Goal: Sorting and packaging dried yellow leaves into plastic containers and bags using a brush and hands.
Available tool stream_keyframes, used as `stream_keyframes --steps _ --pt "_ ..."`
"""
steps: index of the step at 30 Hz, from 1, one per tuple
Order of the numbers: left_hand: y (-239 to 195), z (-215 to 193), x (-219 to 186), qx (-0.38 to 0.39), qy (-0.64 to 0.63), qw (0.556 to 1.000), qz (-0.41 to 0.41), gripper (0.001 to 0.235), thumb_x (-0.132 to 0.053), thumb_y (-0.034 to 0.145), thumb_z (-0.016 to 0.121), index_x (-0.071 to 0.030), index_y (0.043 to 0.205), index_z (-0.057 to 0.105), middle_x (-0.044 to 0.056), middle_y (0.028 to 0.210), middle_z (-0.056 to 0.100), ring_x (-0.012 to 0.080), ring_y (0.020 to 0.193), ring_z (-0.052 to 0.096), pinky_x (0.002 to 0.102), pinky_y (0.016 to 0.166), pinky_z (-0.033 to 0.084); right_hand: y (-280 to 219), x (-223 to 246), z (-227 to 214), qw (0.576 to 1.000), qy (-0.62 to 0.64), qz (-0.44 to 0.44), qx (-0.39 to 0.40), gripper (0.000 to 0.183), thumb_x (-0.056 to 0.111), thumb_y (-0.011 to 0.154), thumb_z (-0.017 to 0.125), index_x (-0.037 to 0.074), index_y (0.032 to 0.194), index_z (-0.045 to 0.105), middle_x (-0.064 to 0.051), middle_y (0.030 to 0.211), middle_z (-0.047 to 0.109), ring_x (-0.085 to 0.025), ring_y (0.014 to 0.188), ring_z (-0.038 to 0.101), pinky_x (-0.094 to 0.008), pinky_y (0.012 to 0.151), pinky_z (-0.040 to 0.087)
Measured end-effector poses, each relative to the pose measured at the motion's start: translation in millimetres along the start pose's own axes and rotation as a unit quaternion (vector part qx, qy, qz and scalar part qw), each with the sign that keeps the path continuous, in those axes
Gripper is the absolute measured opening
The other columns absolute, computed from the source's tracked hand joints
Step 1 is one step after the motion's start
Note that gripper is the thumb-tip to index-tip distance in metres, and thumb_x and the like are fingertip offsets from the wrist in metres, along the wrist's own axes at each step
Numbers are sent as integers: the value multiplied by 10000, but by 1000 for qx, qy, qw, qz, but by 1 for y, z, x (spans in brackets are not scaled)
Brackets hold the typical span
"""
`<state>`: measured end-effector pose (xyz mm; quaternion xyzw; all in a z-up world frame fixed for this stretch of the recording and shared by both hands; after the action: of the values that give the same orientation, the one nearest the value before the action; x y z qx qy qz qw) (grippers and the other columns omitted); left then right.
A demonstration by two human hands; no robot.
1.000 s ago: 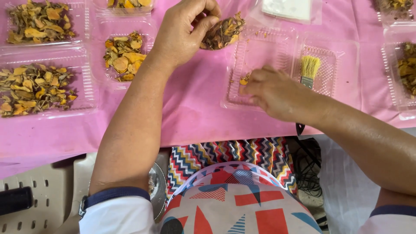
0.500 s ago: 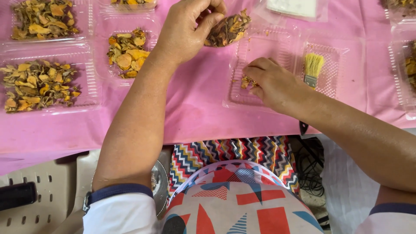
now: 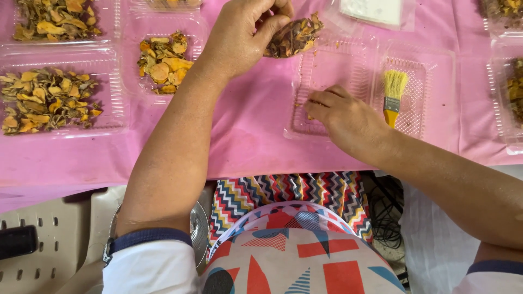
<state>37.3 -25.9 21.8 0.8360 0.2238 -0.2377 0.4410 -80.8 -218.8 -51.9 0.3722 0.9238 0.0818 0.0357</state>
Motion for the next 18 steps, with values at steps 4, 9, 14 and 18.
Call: stream_keyframes --steps 4,9,14,18 --pt "0 -1 -4 -5 0 1000 -1 148 75 978 631 -70 966 603 25 913 642 165 836 602 314 721 460 3 3 -5 999 -6 -46 -23 377 -133 806 609 37 1130 700 -128 1215 693 -309 1035 601 -376 940 541" --pt "0 1 -1 0 7 1000 -1 151 79 970 643 -68 974 608 34 927 649 176 854 614 321 737 469 11 -8 -1 993 95 -48 -48 140 -125 902 648 13 910 671 -117 926 668 -300 904 624 -360 757 580" --pt "-1 1 0 6 -8 1000 -6 159 82 995 616 -65 945 580 32 901 605 168 835 575 321 729 444 18 -27 7 975 221 18 5 256 -176 849 597 23 967 706 -87 914 647 -239 835 622 -361 717 563" --pt "-3 3 9 21 -27 998 -45 157 38 1037 583 -94 952 576 6 885 575 139 812 543 302 703 429 25 -28 -10 946 282 150 59 177 -92 883 696 75 936 722 -75 945 676 -181 757 671 -306 750 603"
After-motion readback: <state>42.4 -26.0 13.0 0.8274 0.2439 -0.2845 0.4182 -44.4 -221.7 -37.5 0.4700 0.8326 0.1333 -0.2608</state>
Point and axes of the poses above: each hand's wrist, its own y-axis towards the middle knuckle, its own z-axis out of the palm, x = y × z, the point moved 5 cm from there along y, towards the middle knuckle
